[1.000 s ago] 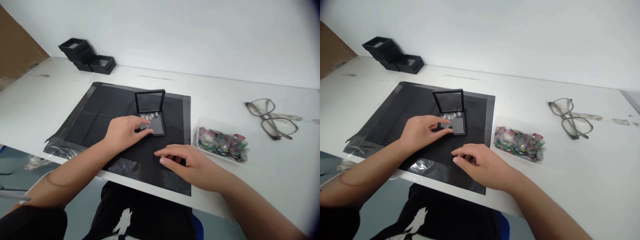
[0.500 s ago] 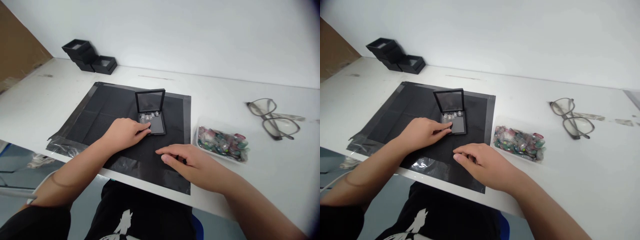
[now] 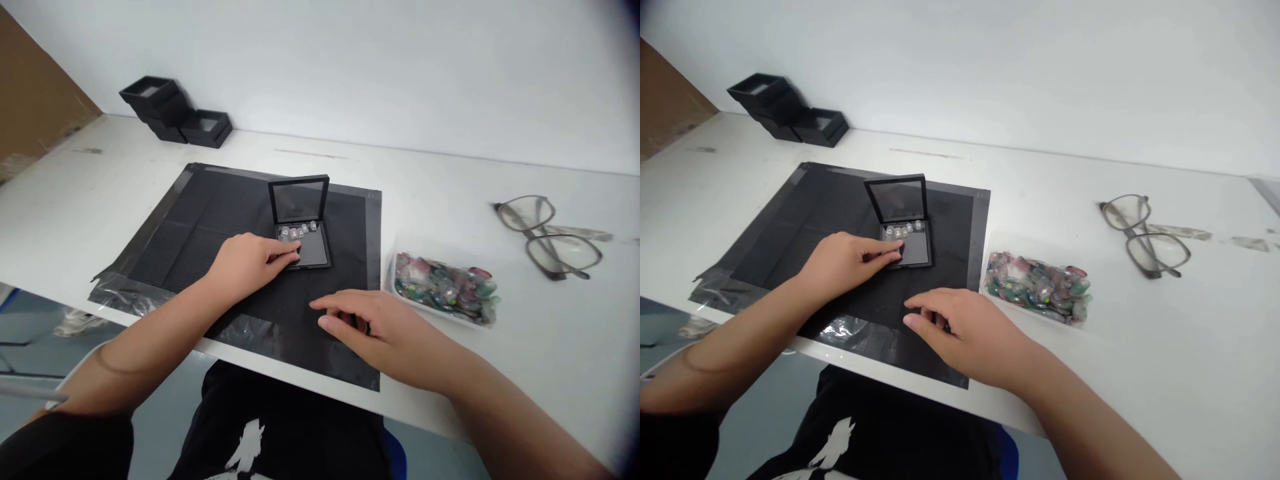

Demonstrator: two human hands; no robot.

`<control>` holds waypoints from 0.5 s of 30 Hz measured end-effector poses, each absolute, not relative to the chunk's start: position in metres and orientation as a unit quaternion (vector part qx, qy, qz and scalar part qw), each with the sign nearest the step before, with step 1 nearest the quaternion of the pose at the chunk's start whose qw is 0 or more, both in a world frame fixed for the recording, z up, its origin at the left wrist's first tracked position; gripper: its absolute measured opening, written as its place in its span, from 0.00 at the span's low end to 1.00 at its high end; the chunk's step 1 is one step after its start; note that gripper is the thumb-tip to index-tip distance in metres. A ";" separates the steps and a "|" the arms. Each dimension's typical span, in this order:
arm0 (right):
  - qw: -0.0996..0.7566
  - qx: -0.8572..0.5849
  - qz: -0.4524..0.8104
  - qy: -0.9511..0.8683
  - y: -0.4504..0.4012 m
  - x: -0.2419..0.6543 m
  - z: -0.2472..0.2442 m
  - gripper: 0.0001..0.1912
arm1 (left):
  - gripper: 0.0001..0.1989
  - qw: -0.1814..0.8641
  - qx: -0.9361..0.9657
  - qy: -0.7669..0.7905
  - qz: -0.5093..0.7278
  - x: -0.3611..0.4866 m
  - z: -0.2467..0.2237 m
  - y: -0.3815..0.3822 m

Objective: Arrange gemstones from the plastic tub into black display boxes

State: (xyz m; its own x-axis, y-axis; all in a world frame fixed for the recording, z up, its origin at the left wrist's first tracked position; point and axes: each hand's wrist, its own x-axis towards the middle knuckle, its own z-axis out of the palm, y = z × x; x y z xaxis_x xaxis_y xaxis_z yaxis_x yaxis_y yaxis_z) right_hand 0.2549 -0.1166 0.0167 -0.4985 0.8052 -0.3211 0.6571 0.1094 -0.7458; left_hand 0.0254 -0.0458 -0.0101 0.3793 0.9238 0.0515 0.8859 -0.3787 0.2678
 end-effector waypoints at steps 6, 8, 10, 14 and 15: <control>0.068 -0.495 0.442 -0.745 -0.117 0.255 0.016 0.21 | 0.15 0.096 0.813 0.559 0.129 0.026 -0.009 -0.047; 0.060 -0.497 0.447 -0.741 -0.117 0.256 0.016 0.22 | 0.15 0.094 0.812 0.558 0.139 0.026 -0.008 -0.048; 0.051 -0.500 0.454 -0.736 -0.116 0.257 0.017 0.22 | 0.17 0.085 0.814 0.560 0.128 0.026 -0.008 -0.048; 0.044 -0.502 0.463 -0.729 -0.116 0.259 0.018 0.23 | 0.19 0.057 0.828 0.554 0.073 0.027 -0.007 -0.050; 0.043 -0.502 0.465 -0.728 -0.116 0.259 0.017 0.23 | 0.20 0.049 0.833 0.548 0.060 0.027 -0.006 -0.051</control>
State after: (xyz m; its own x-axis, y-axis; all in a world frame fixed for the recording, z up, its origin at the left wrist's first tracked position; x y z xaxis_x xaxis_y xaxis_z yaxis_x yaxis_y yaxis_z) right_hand 0.2591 -0.1156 0.0175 -0.4933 0.7705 -0.4038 0.6902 0.0641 -0.7208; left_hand 0.0271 -0.0512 -0.0065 0.3927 0.9185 0.0455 0.9068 -0.3950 0.1474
